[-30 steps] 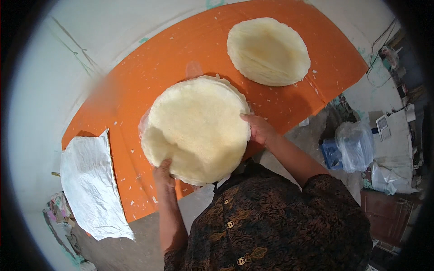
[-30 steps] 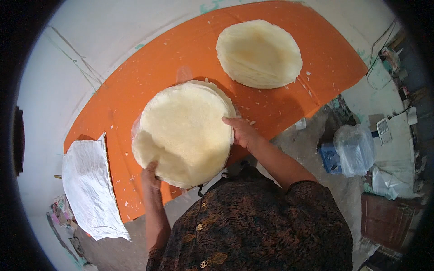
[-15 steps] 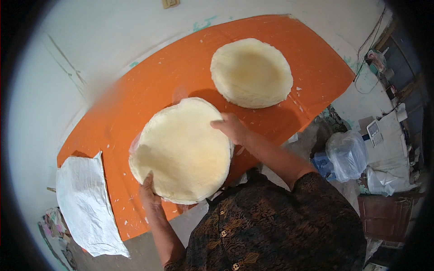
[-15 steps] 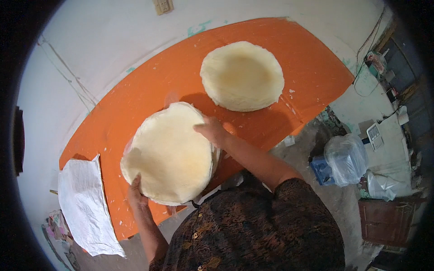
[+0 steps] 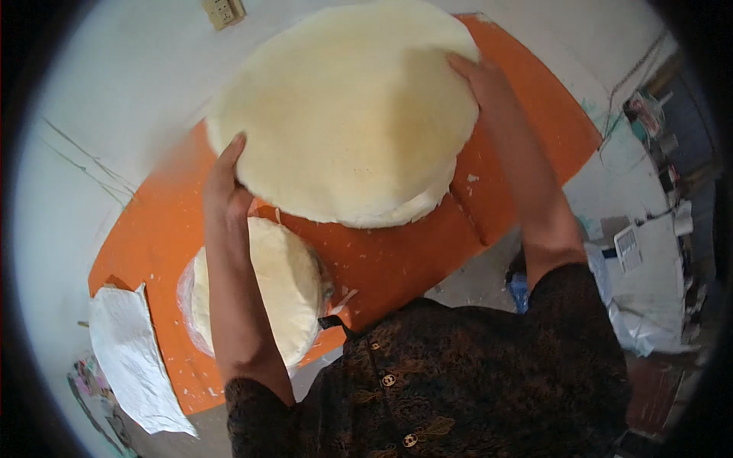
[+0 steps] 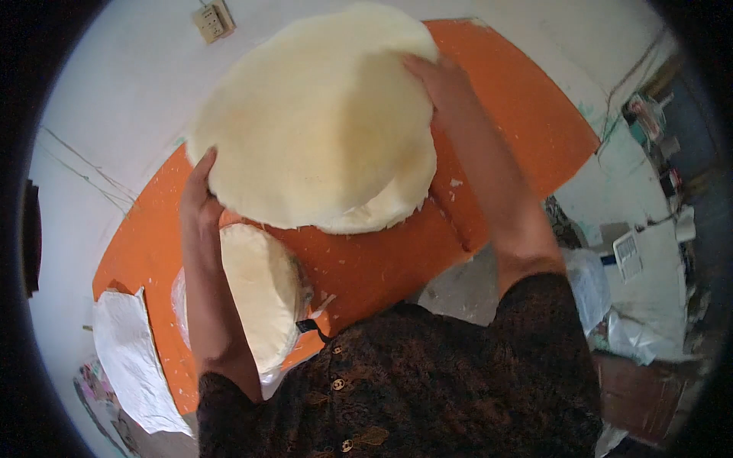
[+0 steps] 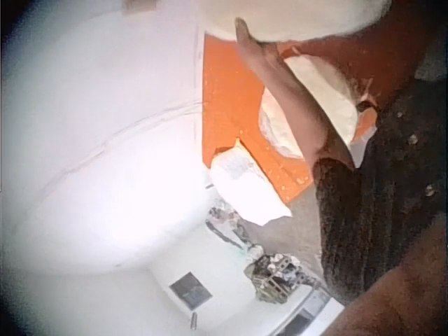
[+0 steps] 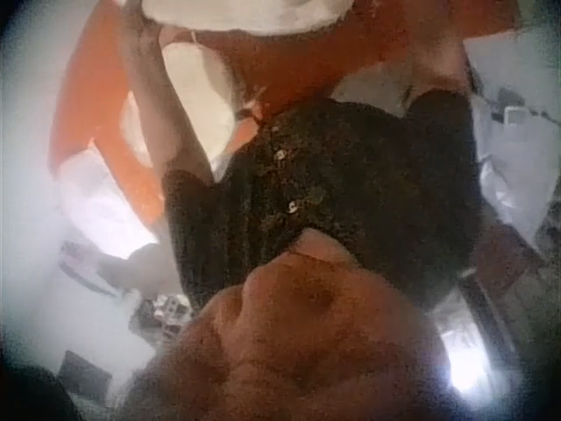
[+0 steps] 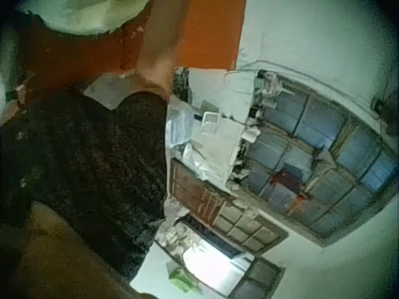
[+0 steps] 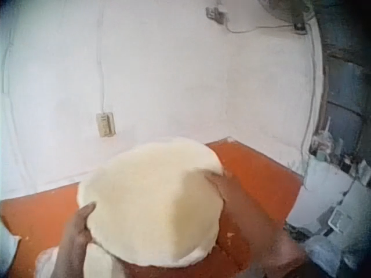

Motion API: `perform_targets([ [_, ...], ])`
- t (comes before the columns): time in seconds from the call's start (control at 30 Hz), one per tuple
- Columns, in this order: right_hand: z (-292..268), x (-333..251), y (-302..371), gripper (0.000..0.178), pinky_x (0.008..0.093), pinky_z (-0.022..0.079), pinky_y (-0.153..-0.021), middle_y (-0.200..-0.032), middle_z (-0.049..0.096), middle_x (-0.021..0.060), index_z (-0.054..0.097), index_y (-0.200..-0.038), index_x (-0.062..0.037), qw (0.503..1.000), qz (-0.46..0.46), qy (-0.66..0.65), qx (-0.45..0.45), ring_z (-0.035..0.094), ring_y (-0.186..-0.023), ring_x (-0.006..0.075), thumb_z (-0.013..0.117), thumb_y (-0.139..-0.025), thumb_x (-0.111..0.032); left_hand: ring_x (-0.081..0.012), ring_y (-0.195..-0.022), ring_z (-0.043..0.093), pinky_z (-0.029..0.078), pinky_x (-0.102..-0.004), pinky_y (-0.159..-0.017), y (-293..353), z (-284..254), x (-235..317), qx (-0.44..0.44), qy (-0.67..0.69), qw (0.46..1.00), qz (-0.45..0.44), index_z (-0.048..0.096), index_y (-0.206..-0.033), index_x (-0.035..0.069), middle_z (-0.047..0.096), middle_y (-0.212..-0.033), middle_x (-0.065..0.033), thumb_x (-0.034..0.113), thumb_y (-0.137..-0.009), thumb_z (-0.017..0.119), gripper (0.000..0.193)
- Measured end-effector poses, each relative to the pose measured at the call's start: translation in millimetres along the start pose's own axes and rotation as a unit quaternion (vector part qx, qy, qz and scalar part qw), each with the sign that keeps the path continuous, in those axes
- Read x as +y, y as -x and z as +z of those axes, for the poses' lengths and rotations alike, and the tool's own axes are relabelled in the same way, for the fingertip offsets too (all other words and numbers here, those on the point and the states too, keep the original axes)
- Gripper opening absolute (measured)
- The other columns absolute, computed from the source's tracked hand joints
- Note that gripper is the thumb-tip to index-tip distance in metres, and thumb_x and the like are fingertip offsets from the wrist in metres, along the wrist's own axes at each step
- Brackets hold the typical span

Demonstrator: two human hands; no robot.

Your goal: The person separates thin sheets of dough from a large stack on a table, placing them into a second stack.

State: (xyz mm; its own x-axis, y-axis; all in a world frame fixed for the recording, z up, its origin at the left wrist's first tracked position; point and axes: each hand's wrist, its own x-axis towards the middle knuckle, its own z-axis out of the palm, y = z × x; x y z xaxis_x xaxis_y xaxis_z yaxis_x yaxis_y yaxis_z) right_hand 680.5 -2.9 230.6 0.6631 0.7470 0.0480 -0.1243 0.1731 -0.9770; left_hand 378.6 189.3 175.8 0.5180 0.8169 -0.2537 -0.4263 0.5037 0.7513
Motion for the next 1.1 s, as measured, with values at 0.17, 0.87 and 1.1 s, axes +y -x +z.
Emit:
perform_targets([
  [0.17, -53.6, 167.9, 9.4, 0.043, 0.0412, 0.050, -0.086, -0.118, 0.055, 0.0173, 0.049, -0.122, 0.0043, 0.986, 0.125, -0.053, 0.096, 0.056, -0.105, 0.0283, 0.060, -0.088, -0.020, -0.0226, -0.096, 0.061, 0.053, -0.0336, -0.079, -133.2, -46.8, -69.4, 0.025, -0.187, 0.978, -0.089, 0.054, -0.117, -0.006, 0.062, -0.109, -0.0129, 0.016, -0.088, 0.063, 0.038],
  [0.87, -114.5, 216.9, 8.6, 0.048, 0.0367, 0.043, -0.093, -0.119, 0.056, 0.0143, 0.047, -0.128, 0.0006, 0.981, 0.192, 0.031, 0.022, 0.053, -0.111, 0.0225, 0.062, -0.088, -0.023, -0.0201, -0.070, 0.061, 0.050, -0.0312, -0.061, -139.1, -45.5, -121.4, 0.114, -0.314, 0.941, -0.062, 0.055, -0.105, -0.007, 0.063, -0.089, -0.0126, 0.016, -0.084, 0.064, 0.033],
  [1.1, -98.5, 155.7, -68.7, 0.051, 0.0413, 0.040, -0.098, -0.126, 0.052, 0.0210, 0.044, -0.130, -0.0010, 0.893, -0.157, 0.411, 0.090, 0.050, -0.118, 0.0346, 0.052, -0.093, -0.035, -0.0138, -0.084, 0.050, 0.043, -0.0278, -0.075, -111.2, -45.5, -130.5, 0.163, -0.383, 0.902, 0.116, 0.052, -0.102, -0.001, 0.054, -0.092, -0.0053, 0.032, -0.089, 0.063, 0.037],
])
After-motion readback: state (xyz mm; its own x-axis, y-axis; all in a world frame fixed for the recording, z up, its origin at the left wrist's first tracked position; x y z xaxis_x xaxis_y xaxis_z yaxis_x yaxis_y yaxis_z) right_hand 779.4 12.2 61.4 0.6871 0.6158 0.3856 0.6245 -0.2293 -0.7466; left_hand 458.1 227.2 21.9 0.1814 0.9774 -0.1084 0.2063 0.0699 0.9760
